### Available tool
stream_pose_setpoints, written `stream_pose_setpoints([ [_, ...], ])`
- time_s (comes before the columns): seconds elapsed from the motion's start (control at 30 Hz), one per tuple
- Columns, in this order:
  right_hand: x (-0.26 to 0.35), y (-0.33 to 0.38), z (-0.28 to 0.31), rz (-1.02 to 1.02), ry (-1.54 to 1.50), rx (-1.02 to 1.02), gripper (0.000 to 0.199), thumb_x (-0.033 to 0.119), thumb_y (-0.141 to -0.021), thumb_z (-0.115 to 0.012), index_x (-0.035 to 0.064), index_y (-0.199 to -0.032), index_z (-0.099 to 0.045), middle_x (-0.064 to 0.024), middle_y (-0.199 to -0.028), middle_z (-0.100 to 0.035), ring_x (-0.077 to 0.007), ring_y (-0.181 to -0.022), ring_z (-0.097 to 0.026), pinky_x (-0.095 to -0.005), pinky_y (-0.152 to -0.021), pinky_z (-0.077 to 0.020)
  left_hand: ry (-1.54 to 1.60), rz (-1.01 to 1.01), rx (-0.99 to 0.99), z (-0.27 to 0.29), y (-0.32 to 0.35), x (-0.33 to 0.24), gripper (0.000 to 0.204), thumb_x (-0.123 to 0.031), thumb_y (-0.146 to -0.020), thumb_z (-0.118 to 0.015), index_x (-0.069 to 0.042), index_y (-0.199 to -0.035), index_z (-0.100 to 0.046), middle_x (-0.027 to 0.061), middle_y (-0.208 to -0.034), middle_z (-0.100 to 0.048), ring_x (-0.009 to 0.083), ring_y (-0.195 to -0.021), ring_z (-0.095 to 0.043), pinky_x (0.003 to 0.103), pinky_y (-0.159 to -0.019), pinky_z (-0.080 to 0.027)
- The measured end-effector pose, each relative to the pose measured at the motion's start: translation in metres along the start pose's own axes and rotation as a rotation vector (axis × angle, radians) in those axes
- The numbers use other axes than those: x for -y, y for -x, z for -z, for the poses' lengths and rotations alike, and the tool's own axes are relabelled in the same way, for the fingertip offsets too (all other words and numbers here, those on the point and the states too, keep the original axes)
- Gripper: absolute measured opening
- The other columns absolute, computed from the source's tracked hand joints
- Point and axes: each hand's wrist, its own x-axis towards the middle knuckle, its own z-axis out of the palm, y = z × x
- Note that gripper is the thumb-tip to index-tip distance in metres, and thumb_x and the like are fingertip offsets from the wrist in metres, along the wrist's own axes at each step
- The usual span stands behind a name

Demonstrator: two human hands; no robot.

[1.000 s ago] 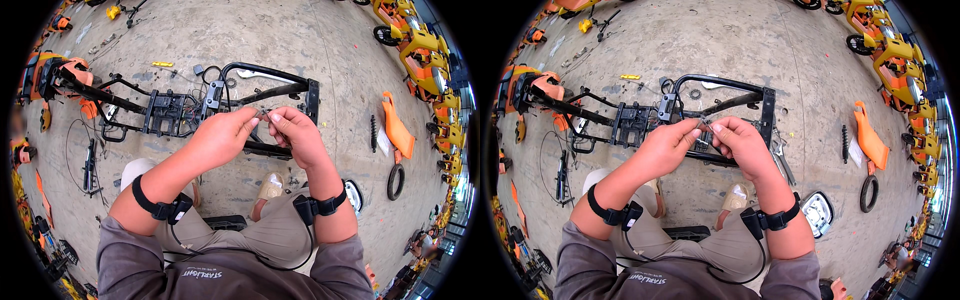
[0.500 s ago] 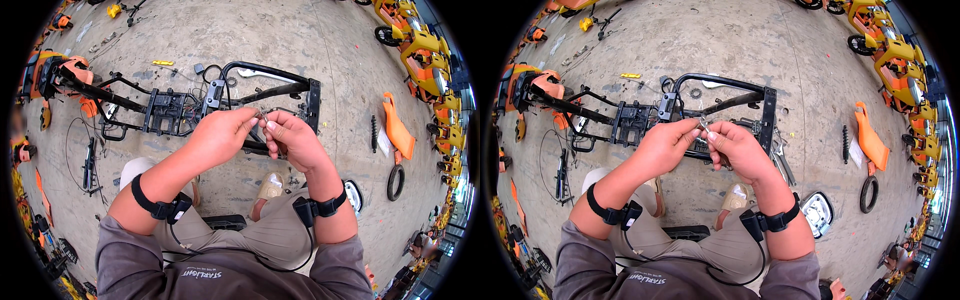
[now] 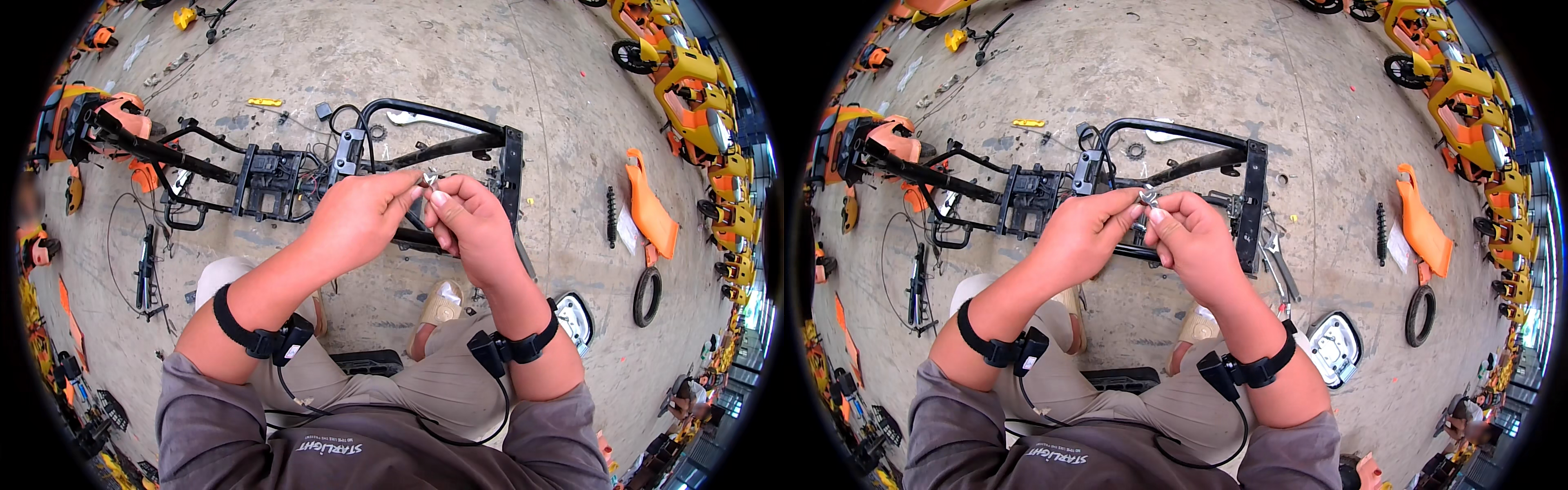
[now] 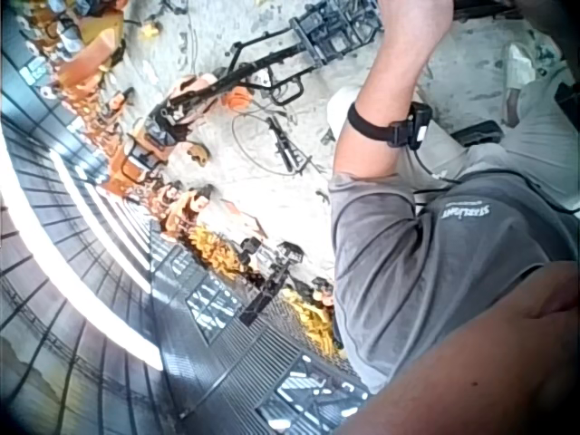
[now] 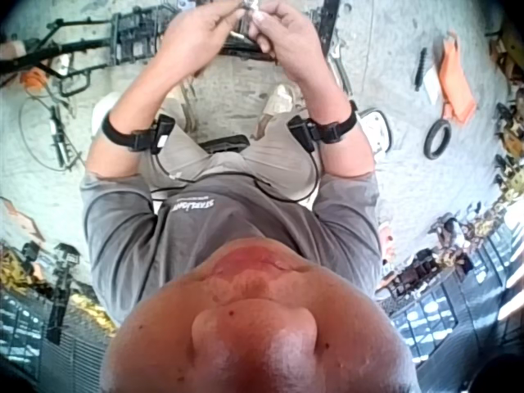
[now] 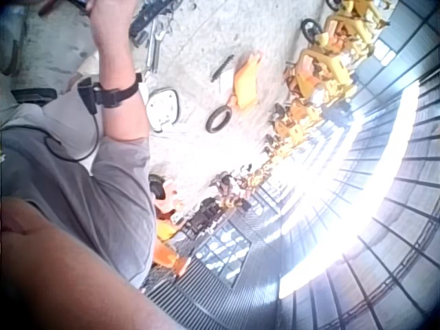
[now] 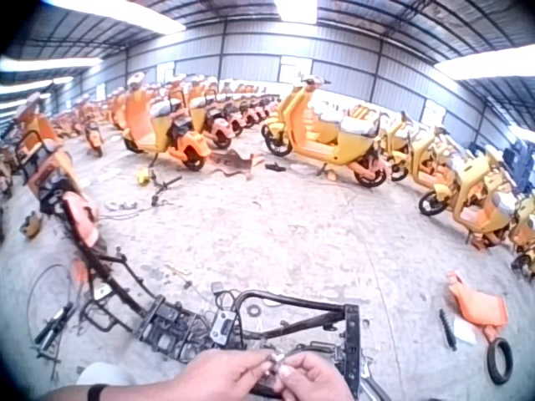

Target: The person threads a wire through the frame of a motorcycle and attaches a connector to a cable using their hands.

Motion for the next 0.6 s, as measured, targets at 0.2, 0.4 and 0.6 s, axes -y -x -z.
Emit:
stream_pose_setpoints([
  [0.2, -0.01, -0.003, -0.005, 0.121, 0.149, -0.092, 0.012, 0.014, -0.103, -0.057, 0.0027, -0.106, -0.059, -0.0006, -0.083, -0.063, -0.0046, -0.064, -0.052, -0.0213, -0.057, -0.042, -0.028, 0.004, -0.028, -0.001, -0.002, 0.002, 0.027, -0.021, -0.101, -0.06, -0.006, -0.122, -0.067, 0.0159, -0.078, -0.067, 0.0241, -0.061, -0.064, 0.035, -0.057, -0.047],
  [0.4, -0.011, 0.0, -0.012, 0.245, 0.384, -0.204, 0.008, 0.008, -0.101, -0.058, 0.0007, -0.105, -0.059, -0.0026, -0.082, -0.066, -0.0074, -0.072, -0.059, -0.0251, -0.065, -0.0489, -0.05, 0.01, -0.039, -0.001, -0.003, 0.004, 0.026, -0.022, -0.101, -0.059, -0.007, -0.12, -0.068, 0.0121, -0.063, -0.063, 0.0191, -0.049, -0.06, 0.033, -0.05, -0.045],
  [0.6, -0.016, 0.0, -0.011, 0.365, 0.487, -0.244, 0.009, 0.008, -0.1, -0.059, -0.0003, -0.104, -0.059, -0.0045, -0.081, -0.067, -0.0095, -0.074, -0.062, -0.0266, -0.068, -0.0507, -0.013, 0.012, -0.013, -0.002, -0.004, 0.001, 0.023, -0.021, -0.103, -0.058, -0.005, -0.115, -0.069, 0.0085, -0.058, -0.061, 0.0167, -0.042, -0.058, 0.033, -0.044, -0.044],
])
